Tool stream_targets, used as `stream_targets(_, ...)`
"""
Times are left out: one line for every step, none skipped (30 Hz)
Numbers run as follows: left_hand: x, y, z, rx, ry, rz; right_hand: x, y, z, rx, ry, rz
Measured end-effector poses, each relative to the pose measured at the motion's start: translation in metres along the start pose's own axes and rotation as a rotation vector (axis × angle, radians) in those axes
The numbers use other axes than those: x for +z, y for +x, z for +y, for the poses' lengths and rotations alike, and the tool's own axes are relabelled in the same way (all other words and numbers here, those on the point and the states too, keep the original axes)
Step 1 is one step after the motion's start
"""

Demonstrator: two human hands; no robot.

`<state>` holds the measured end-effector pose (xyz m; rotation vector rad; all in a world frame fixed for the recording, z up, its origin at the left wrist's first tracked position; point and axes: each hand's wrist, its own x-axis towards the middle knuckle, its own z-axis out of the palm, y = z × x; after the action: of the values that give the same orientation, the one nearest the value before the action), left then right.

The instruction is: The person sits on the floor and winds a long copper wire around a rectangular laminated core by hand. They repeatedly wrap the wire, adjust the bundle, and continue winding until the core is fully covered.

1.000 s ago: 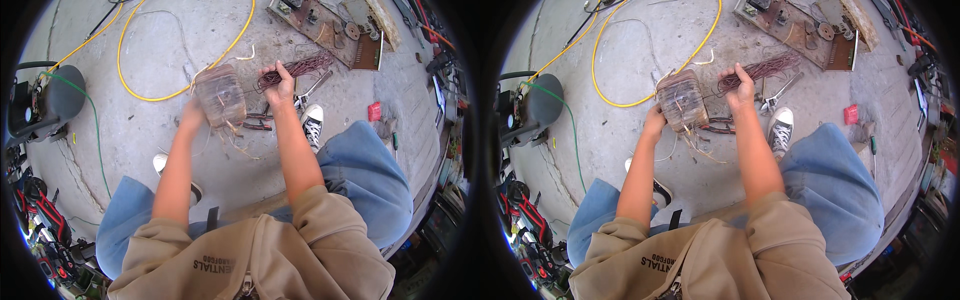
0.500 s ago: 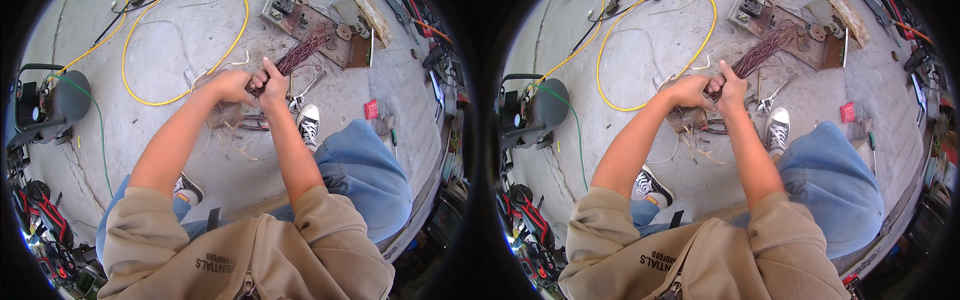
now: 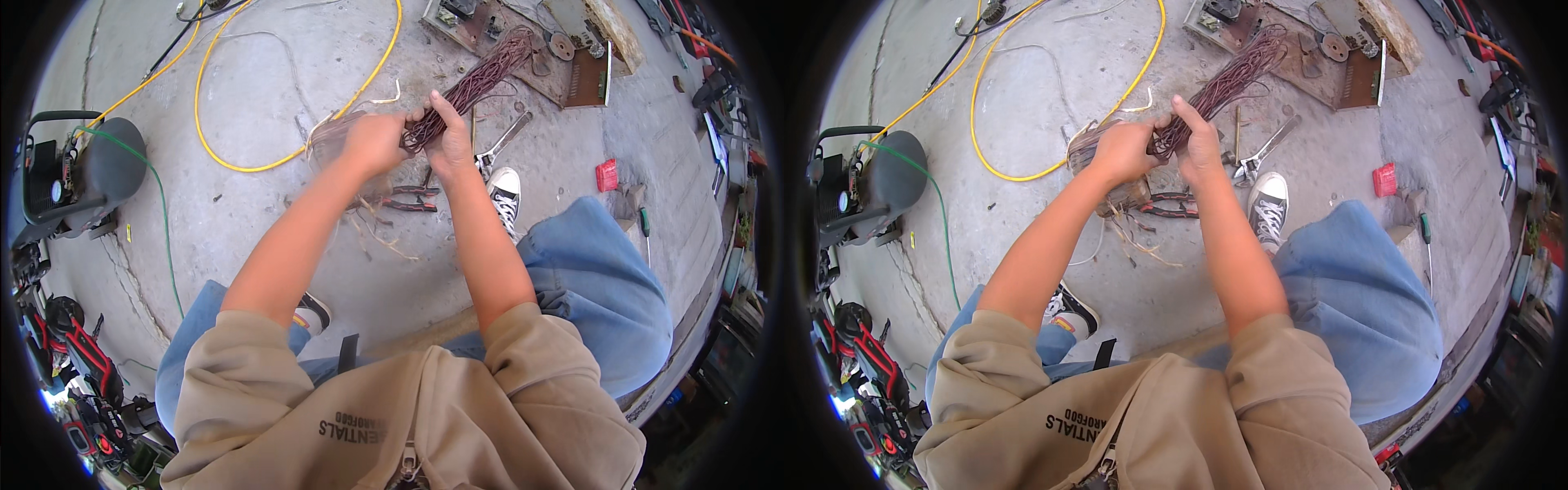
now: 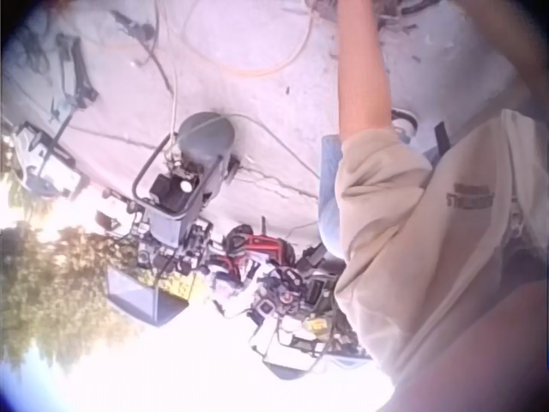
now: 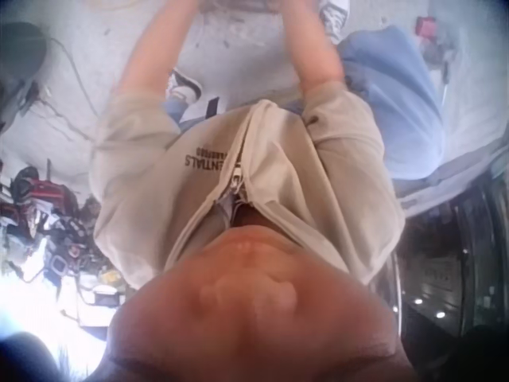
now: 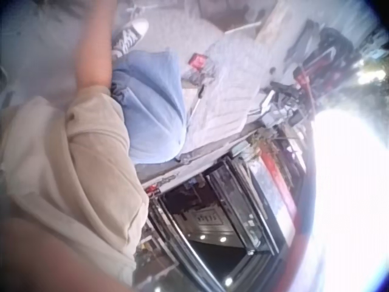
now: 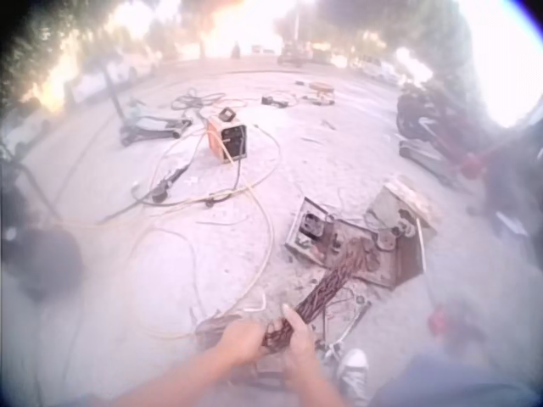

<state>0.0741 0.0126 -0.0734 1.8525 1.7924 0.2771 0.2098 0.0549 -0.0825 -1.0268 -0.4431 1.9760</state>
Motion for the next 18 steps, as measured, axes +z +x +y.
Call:
stream_targets(0.003, -0.001, 0.000, 0.028, 0.103, -0.024, -0.003, -0.002, -0.008, 0.003, -0.020, -0.014)
stream_targets(0.005, -0.001, 0.000, 0.058, 0.205, -0.046, -0.005, -0.003, -0.018, 0.005, -0.042, -0.028)
stream_targets(0.006, 0.000, 0.001, 0.086, 0.307, -0.068, -0.012, -0.002, -0.028, 0.016, -0.083, 0.011)
stream_targets(0.006, 0.002, 0.004, 0.073, 0.323, -0.143, -0.020, -0.002, -0.039, 0.024, -0.124, 0.050)
stream_targets(0.003, 0.004, 0.008, 0.056, 0.341, -0.219, -0.024, 0.000, -0.045, 0.036, -0.162, 0.087)
stream_targets(0.001, 0.004, 0.010, 0.037, 0.358, -0.295, -0.026, 0.002, -0.048, 0.043, -0.194, 0.128)
stream_targets(0.003, 0.001, 0.004, 0.131, 0.252, -0.123, -0.031, 0.003, -0.050, 0.046, -0.225, 0.177)
stream_targets(0.003, -0.007, -0.007, 0.224, 0.143, 0.053, -0.032, 0.003, -0.051, 0.046, -0.259, 0.223)
stream_targets(0.004, -0.016, -0.017, 0.314, 0.032, 0.231, -0.030, 0.006, -0.039, 0.019, -0.131, 0.315)
stream_targets(-0.005, -0.025, -0.014, 0.214, -0.093, 0.420, -0.044, 0.012, -0.029, 0.042, -0.058, 0.341)
stream_targets(-0.013, -0.037, -0.010, 0.109, -0.217, 0.603, -0.058, 0.019, -0.017, 0.043, 0.014, 0.379)
stream_targets(-0.011, -0.048, -0.017, -0.134, -0.334, 0.777, -0.073, 0.024, -0.005, 0.041, 0.086, 0.418)
stream_targets(-0.008, -0.061, -0.029, -0.394, -0.440, 0.945, -0.081, 0.028, 0.005, 0.055, 0.135, 0.485)
stream_targets(-0.005, -0.071, -0.043, -0.597, -0.622, 1.020, -0.088, 0.033, 0.017, 0.064, 0.157, 0.487)
stream_targets(0.001, -0.080, -0.060, -0.798, -0.811, 1.088, -0.096, 0.038, 0.026, 0.068, 0.175, 0.490)
stream_targets(0.012, -0.094, -0.084, -0.860, -1.026, 0.896, -0.096, 0.041, 0.033, 0.080, 0.193, 0.487)
stream_targets(0.031, -0.105, -0.110, -0.904, -1.239, 0.686, -0.091, 0.043, 0.040, 0.086, 0.170, 0.525)
stream_targets(0.046, -0.110, -0.125, -0.932, -1.443, 0.456, -0.092, 0.042, 0.050, 0.030, 0.160, 0.505)
